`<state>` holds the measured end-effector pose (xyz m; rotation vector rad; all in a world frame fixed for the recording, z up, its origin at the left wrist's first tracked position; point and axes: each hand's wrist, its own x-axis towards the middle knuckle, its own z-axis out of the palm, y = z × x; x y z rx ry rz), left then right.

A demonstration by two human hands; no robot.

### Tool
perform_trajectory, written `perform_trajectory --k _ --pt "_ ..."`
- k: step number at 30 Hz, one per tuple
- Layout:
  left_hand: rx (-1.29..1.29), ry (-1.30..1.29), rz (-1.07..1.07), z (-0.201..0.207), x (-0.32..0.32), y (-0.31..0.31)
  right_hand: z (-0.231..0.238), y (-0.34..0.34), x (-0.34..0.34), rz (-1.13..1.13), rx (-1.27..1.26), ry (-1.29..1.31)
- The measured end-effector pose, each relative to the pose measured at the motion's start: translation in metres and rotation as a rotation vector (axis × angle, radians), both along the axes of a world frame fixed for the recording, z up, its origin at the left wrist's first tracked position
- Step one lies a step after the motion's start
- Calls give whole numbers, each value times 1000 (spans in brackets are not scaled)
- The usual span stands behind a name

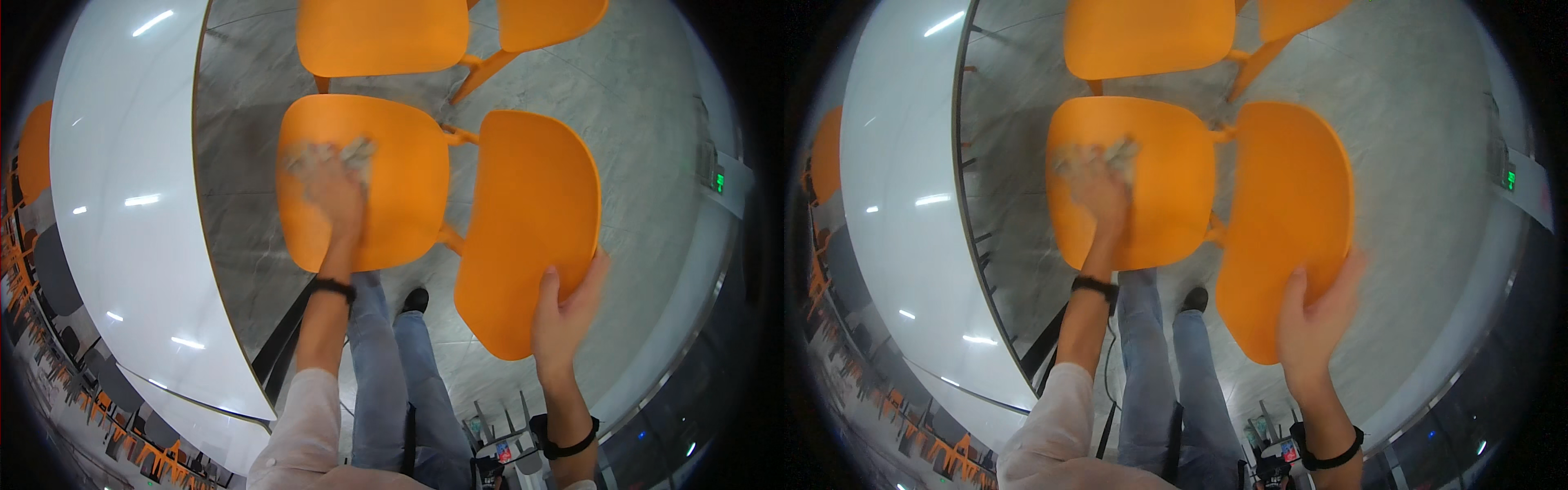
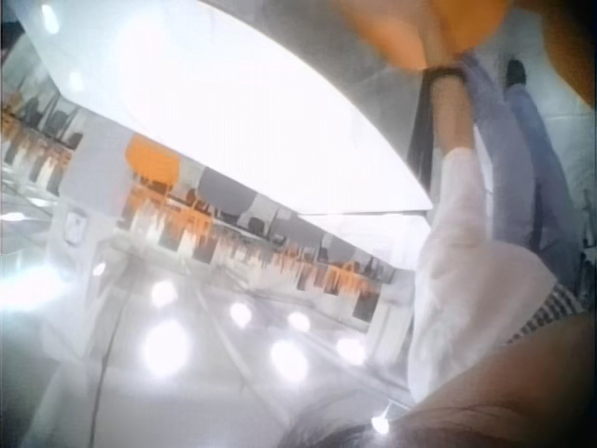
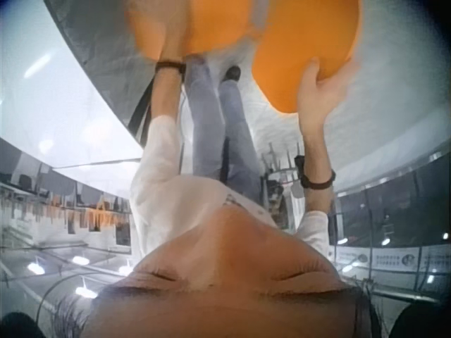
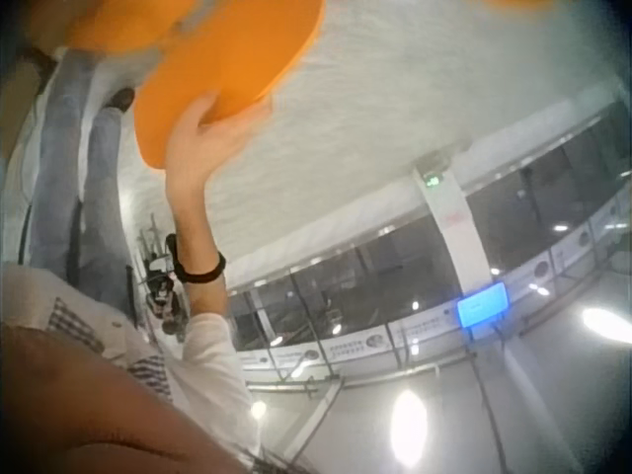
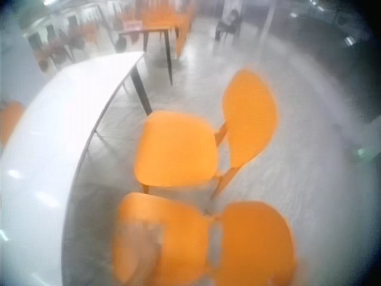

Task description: The person wipes a table and several chairs with a cloth in a dining area.

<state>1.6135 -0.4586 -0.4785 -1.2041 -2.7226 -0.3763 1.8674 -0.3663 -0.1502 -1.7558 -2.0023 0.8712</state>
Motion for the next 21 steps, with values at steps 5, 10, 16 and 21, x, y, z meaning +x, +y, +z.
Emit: perform_trajectory --k 5,10,16,21 --pt "170 -219 -582 -10 80 108 3 0 -4 -46 -10 1" --pt "169 -324 -790 -15 136 3 5 0 -5 -20 25 -33" --pt "-75 -568 -942 23 147 -166 11 4 -6 -42 -49 -28" --pt "112 -1629 6 95 155 -178 14 4 -10 7 53 36"
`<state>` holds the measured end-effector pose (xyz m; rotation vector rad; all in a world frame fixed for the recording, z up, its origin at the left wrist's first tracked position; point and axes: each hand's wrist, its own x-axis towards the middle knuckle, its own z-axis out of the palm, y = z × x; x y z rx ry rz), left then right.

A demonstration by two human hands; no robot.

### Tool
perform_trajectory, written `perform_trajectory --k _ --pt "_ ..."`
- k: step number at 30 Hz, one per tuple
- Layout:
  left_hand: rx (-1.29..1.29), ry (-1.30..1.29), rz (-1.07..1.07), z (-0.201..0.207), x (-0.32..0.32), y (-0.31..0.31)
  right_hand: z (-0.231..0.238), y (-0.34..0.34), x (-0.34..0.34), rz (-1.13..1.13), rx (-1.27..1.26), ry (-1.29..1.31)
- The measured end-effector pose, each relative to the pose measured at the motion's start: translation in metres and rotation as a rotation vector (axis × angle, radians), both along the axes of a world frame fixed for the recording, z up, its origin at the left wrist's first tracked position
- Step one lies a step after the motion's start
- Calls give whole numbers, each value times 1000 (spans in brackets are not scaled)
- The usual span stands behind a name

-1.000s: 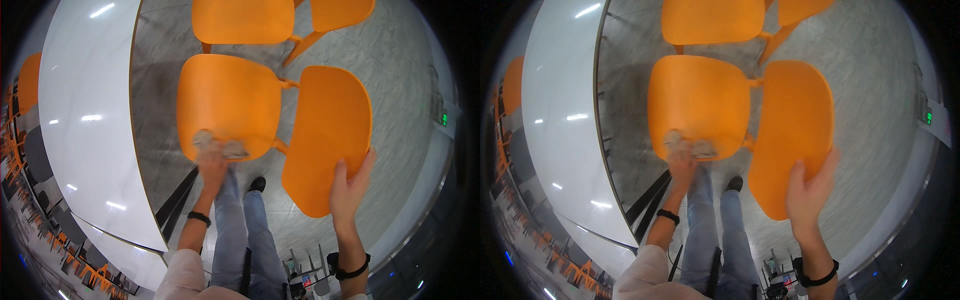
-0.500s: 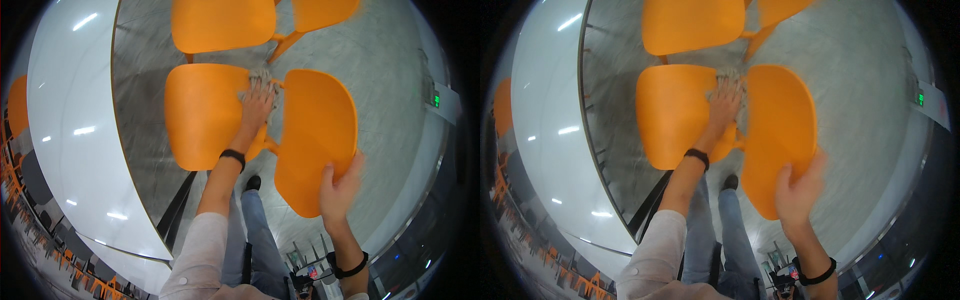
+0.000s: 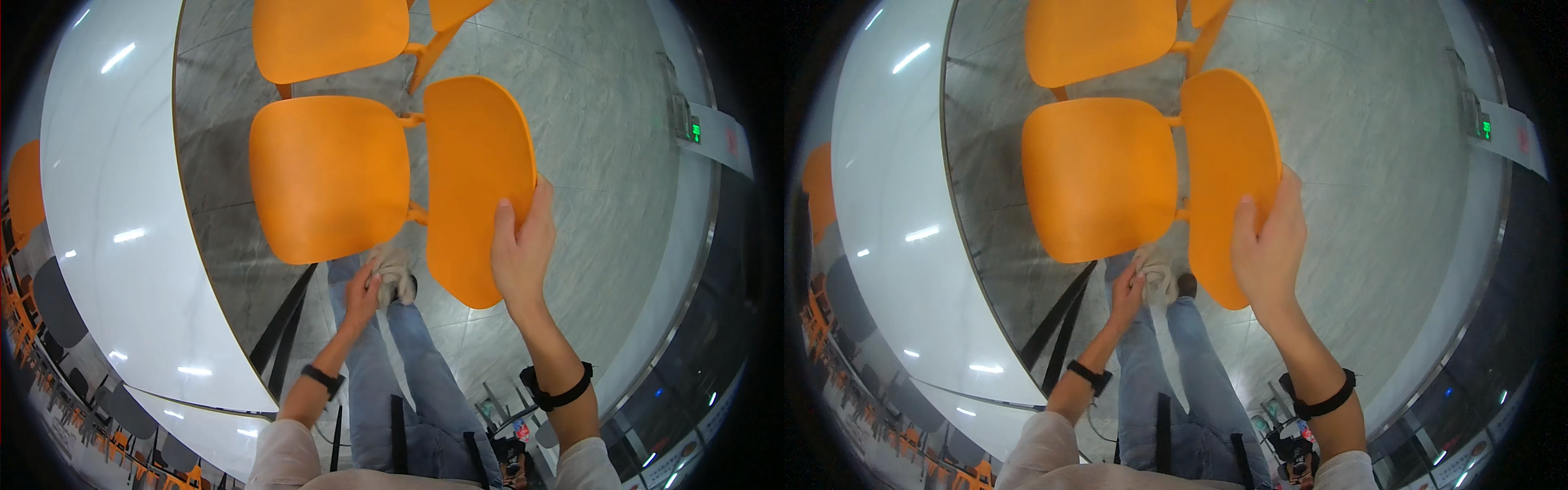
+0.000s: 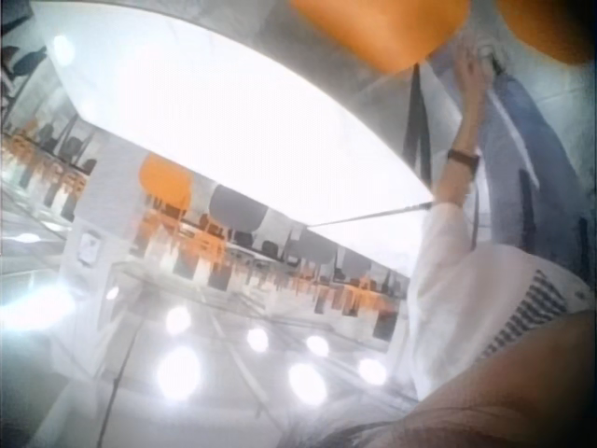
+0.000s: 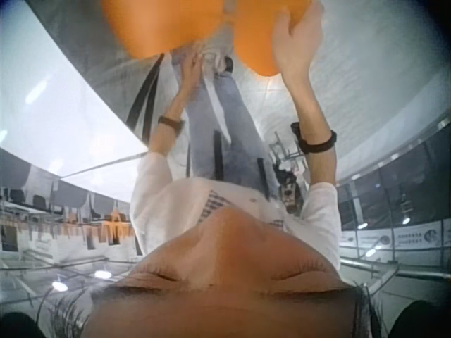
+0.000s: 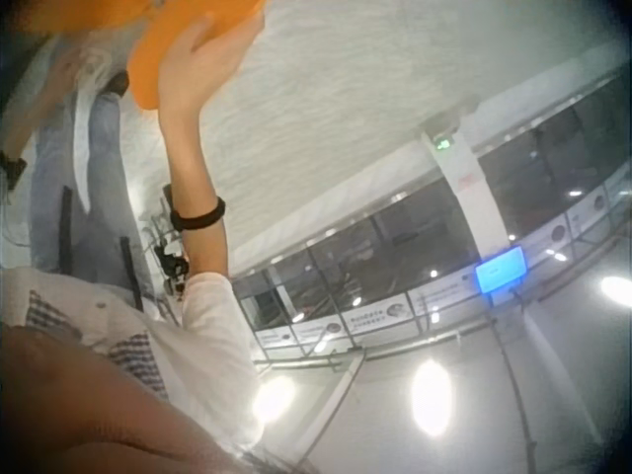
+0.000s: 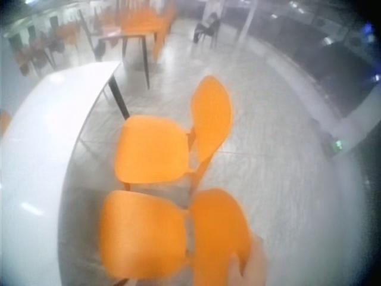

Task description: The person wipes a table and several chairs with a cloth in a dining area.

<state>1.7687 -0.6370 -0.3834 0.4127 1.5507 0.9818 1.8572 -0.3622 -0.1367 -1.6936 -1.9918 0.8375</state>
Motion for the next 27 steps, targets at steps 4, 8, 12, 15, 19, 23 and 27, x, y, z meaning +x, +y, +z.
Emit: perform_trajectory --k 4,8,12,15,19,23,27 --pt "494 44 -124 61 42 63 -3 2 3 -42 -47 103" --pt "571 118 -55 84 58 123 -6 8 12 -74 43 136" --pt "460 122 39 86 40 167 -3 3 17 -142 -96 160" --pt "326 75 128 73 9 247 -4 0 19 -108 -38 116" --pt "520 80 188 100 -21 332 -7 1 20 -106 -7 143" --pt "921 362 65 141 5 300 -10 1 22 -189 -18 288" --pt "377 -409 212 132 37 201 -11 -3 23 -245 5 409"
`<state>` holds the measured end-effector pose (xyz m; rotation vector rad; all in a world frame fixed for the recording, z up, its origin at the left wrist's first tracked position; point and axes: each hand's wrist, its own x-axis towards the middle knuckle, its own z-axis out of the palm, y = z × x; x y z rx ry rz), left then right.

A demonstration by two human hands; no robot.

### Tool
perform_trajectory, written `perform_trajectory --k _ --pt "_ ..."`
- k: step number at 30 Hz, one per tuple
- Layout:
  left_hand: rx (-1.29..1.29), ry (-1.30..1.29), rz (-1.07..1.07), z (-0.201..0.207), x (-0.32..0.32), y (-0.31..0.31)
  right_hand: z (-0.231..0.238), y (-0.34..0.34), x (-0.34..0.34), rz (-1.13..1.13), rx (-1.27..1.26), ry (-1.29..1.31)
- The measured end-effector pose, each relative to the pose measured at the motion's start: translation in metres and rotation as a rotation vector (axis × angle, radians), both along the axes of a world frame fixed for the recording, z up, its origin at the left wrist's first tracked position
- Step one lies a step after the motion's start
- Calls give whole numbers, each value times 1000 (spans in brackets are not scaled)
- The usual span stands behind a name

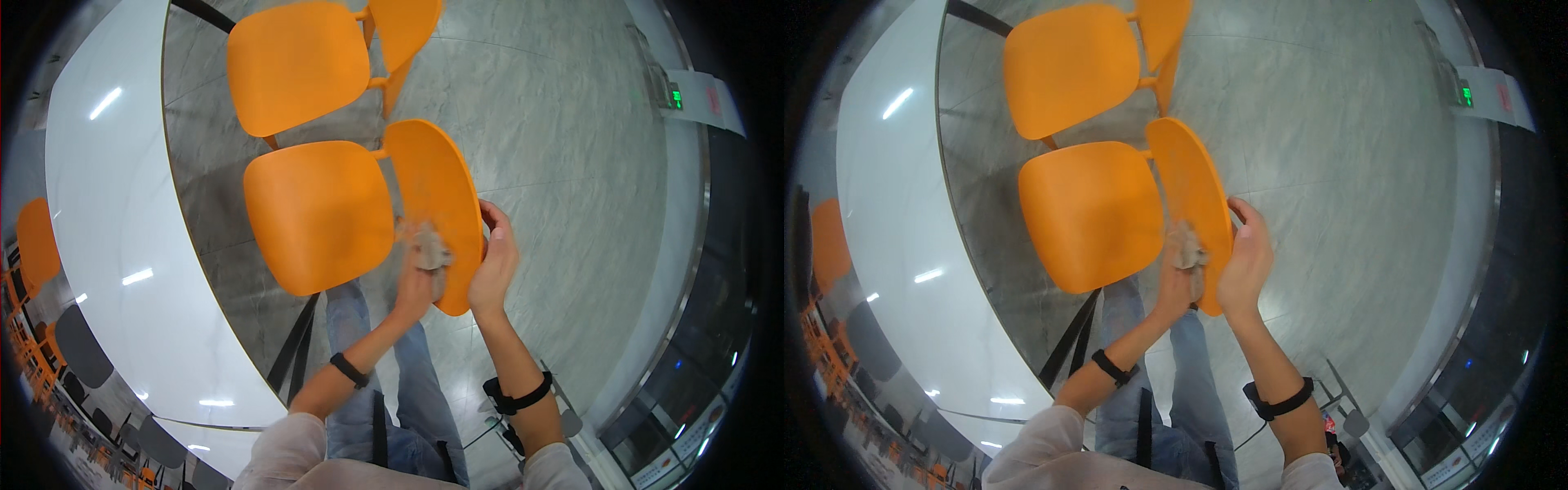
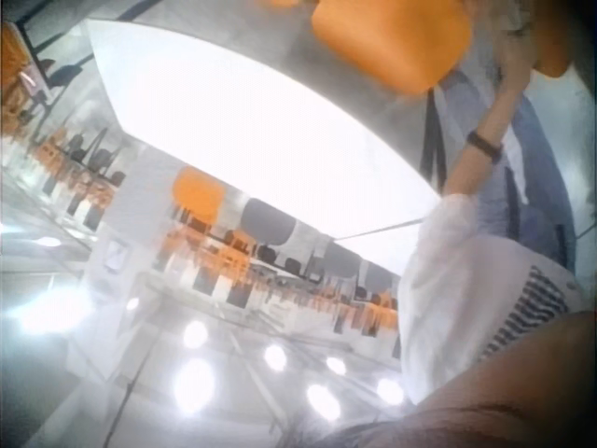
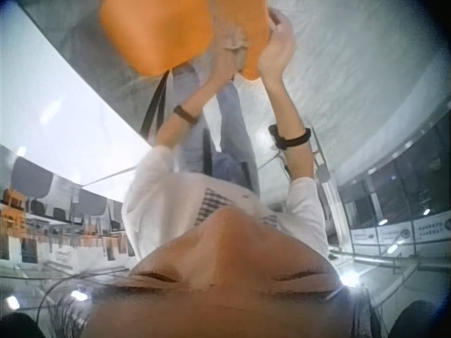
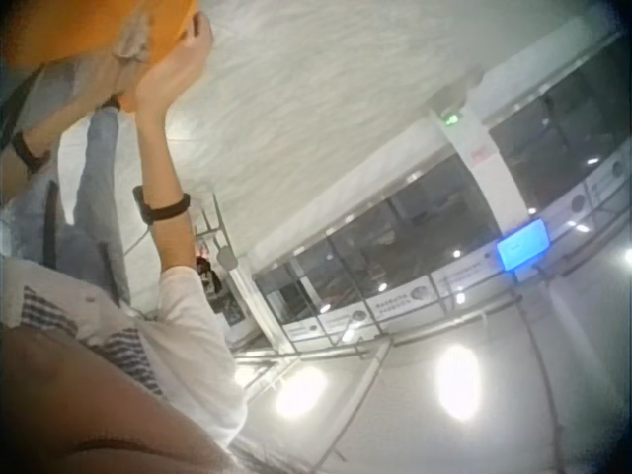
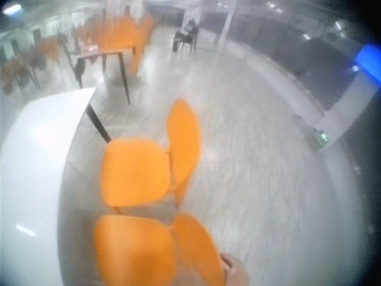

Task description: The person wipes a table and several chairs with a cloth in a dining area.

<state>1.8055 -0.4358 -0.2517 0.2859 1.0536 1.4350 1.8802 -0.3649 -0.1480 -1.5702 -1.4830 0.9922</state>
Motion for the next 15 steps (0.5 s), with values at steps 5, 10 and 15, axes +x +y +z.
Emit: perform_trajectory --k 5,10,15 --pt "-159 489 -85 -46 -41 63 0 0 0 18 -12 -9" --pt "197 790 -124 -3 -46 106 2 -1 2 -53 -75 151" --pt "352 682 -230 18 7 -57 0 0 4 -28 -23 464"
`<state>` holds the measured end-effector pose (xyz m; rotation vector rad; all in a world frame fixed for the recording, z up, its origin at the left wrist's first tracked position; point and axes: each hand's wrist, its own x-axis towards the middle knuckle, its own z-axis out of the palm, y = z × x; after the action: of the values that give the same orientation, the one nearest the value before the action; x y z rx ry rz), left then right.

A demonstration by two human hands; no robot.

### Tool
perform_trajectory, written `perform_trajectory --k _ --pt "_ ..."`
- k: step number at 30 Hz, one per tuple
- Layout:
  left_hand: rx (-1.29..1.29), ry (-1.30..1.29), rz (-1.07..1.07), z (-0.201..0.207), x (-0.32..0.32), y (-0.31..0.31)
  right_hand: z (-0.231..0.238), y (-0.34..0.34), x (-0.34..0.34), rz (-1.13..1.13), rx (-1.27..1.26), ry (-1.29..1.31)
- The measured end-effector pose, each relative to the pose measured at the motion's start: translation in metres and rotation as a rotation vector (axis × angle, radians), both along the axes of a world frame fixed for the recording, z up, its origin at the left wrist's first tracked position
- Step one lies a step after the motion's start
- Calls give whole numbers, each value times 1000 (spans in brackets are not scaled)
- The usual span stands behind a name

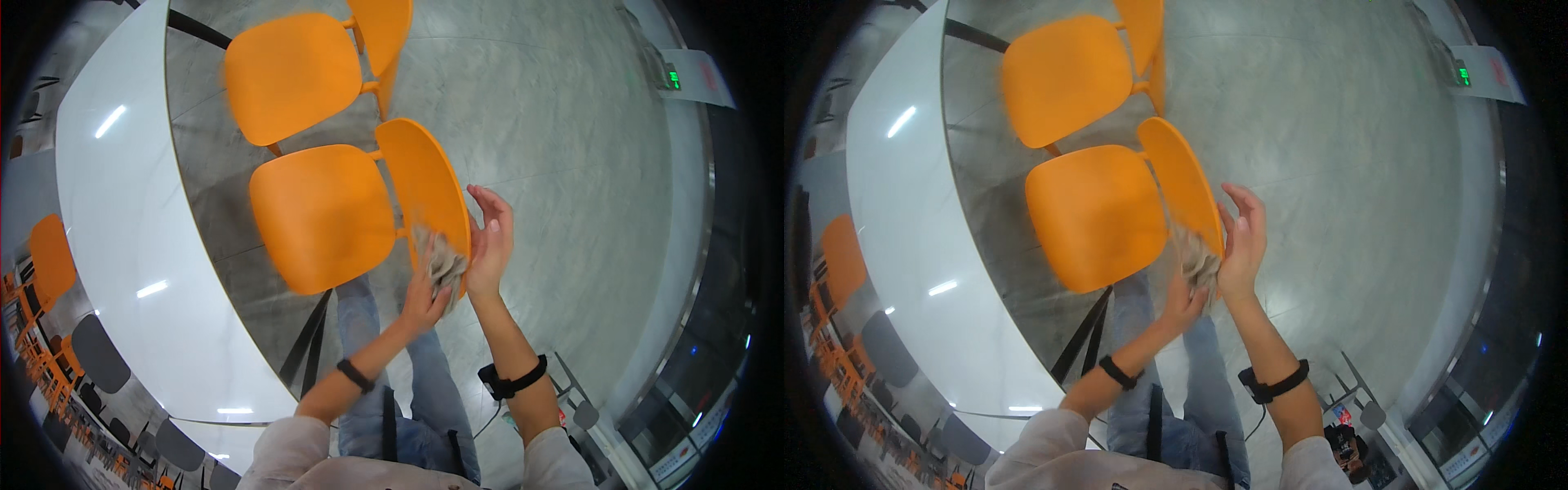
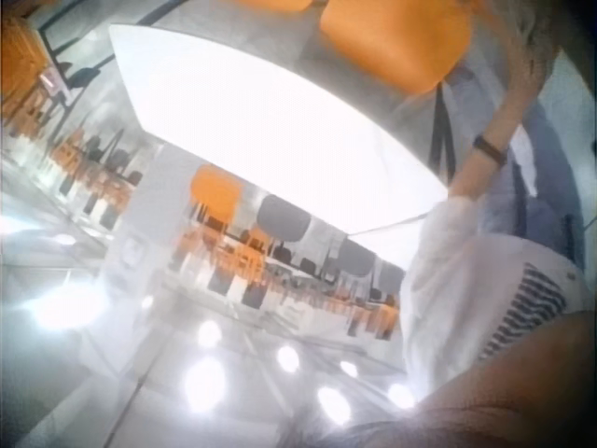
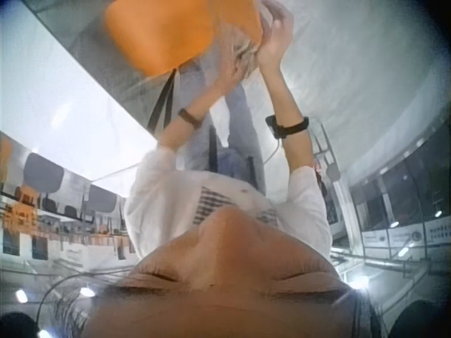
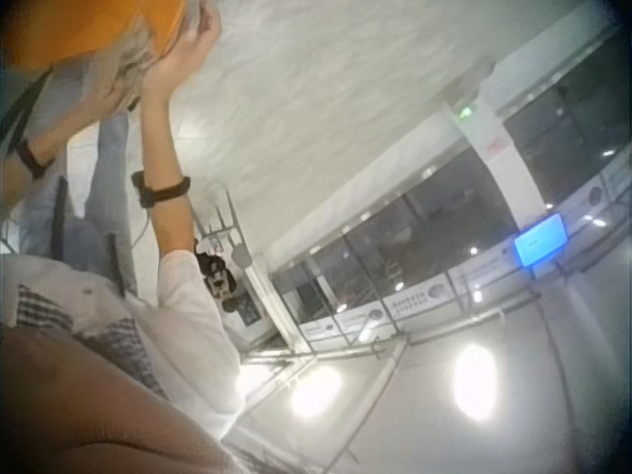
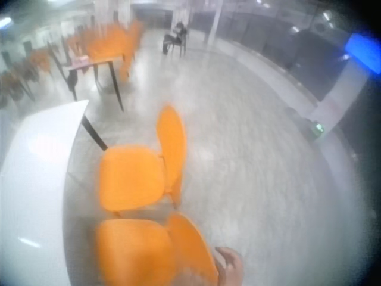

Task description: The person wipes a table and several chairs with a cloth in a dining area.

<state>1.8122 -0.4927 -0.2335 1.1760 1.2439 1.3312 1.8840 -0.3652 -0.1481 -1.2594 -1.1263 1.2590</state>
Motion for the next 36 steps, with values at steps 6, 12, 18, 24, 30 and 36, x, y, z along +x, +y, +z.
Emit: perform_trajectory --k 6,12,18,24,30,36 --pt "-631 -147 141 -78 26 -35 -2 -16 22 -51 -77 -98" --pt "-353 83 299 13 -1 92 30 -164 169 -144 -319 101" --pt "-235 337 -18 146 56 35 71 -317 398 -288 -312 -61" --pt "-598 -264 -203 227 116 -46 121 -364 514 -377 -375 26" --pt "-475 -348 -36 307 95 -19 138 -302 511 -249 -423 655" --pt "-477 -14 -86 310 56 -10 141 -201 456 192 -300 91"
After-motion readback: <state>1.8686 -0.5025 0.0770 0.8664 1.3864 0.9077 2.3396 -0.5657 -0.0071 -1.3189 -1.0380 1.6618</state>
